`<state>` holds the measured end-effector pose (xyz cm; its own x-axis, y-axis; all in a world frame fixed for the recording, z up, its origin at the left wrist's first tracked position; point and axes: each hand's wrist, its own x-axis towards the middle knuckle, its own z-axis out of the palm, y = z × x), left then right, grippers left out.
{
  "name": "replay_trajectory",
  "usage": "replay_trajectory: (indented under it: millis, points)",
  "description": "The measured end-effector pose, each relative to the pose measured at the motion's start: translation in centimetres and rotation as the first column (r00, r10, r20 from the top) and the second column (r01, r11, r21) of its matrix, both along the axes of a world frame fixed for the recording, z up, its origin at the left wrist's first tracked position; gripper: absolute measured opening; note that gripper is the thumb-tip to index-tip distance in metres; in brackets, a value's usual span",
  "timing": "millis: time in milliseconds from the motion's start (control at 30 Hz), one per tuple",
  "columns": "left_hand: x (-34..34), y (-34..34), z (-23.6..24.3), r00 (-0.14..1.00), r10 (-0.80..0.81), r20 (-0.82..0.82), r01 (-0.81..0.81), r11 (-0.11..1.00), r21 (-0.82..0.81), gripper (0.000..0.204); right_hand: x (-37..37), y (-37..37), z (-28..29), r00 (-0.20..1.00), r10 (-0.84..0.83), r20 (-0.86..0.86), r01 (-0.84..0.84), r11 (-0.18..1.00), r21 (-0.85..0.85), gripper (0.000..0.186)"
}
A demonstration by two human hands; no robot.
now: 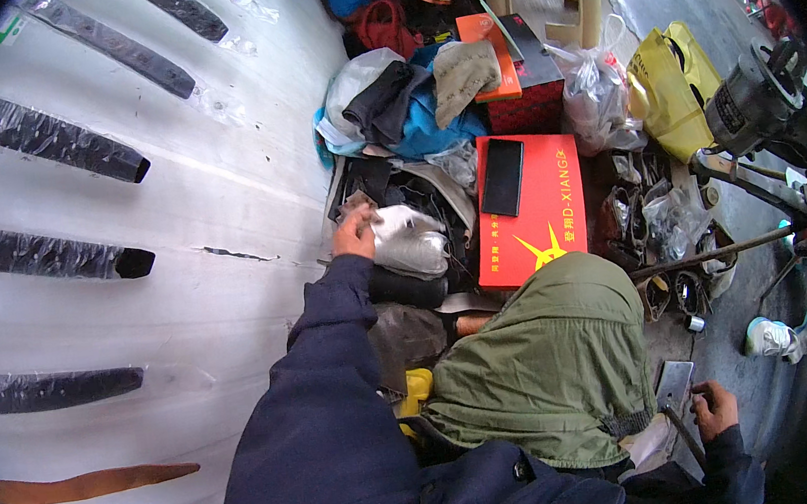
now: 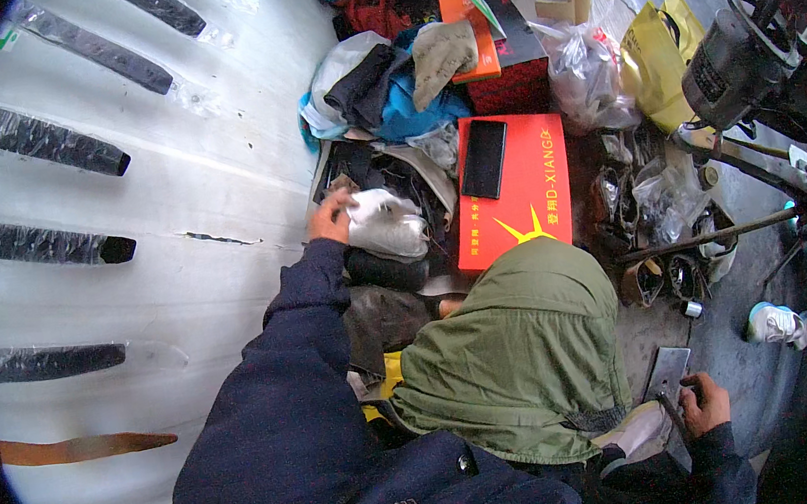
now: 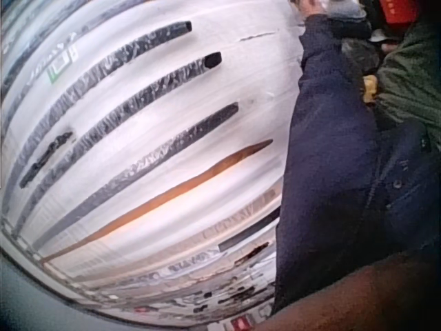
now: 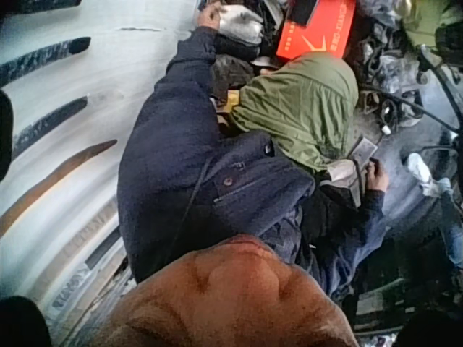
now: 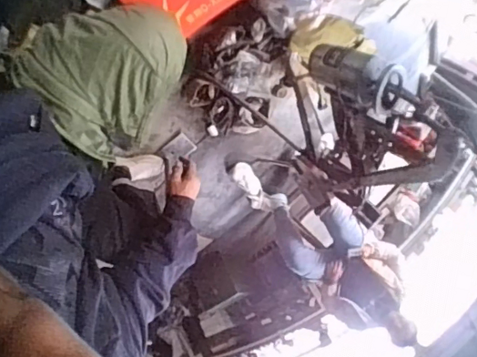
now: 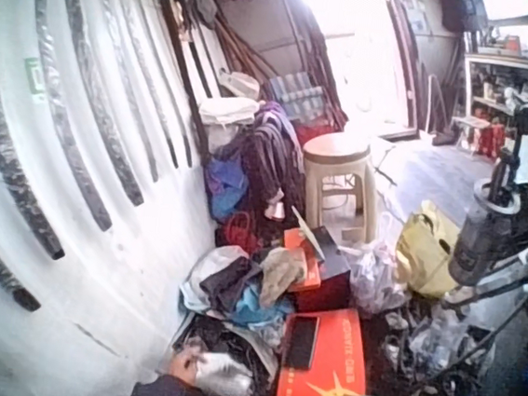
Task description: The person sits on the floor in a cluttered workshop and uses shears to cut a piece of white fabric into smaller pieces. The person handles the fabric and shears repeatedly, cutting and separating pieces while another person stands nearby.
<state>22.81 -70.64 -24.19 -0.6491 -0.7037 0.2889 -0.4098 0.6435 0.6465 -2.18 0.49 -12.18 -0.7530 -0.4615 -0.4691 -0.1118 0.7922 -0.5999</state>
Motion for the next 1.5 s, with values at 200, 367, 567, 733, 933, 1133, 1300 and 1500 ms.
replay_trajectory:
  millis: [200,367,567,733,933,1133,1300,1500]
  points:
    - [5.1,3.2,-0.1,0.968,-0.060,0.243,0.059,0.998,0.008,0.016,0.0,0.2,-0.2,0.999,0.023,-0.028,-0.023,1.000,0.009,0.016]
    - [6.3,3.2,-1.4,0.967,-0.031,0.253,0.064,0.990,-0.122,0.015,-0.1,-0.8,0.9,0.999,-0.001,0.044,0.000,0.999,0.038,0.016]
    - [1.6,2.8,1.2,0.992,-0.019,0.125,0.041,0.985,-0.170,0.019,0.0,-1.1,1.2,0.998,-0.008,0.066,0.004,0.998,0.057,0.016]
    - [-6.0,3.2,2.8,0.949,-0.253,0.186,0.263,0.964,-0.028,0.025,-0.1,-0.7,0.3,0.999,0.039,0.024,-0.040,0.998,0.051,0.015]
    - [-9.9,2.3,1.1,0.726,-0.175,0.666,0.182,0.981,0.059,0.028,0.0,-0.1,0.2,0.999,0.004,0.052,-0.008,0.998,0.067,0.016]
    - [-6.8,-0.2,0.1,0.583,-0.010,0.813,0.107,0.992,-0.064,0.035,-0.1,-0.1,-0.6,0.999,-0.010,0.050,0.008,0.999,0.047,0.017]
    - [-6.7,-0.2,-0.2,0.571,0.078,0.817,-0.010,0.996,-0.088,0.038,-0.5,-0.3,-0.2,0.994,-0.036,0.103,0.029,0.997,0.066,0.017]
    - [-8.7,0.6,1.7,0.421,0.035,0.906,0.068,0.995,-0.070,0.042,-0.4,0.1,-0.4,0.999,0.018,0.045,-0.020,0.998,0.051,0.016]
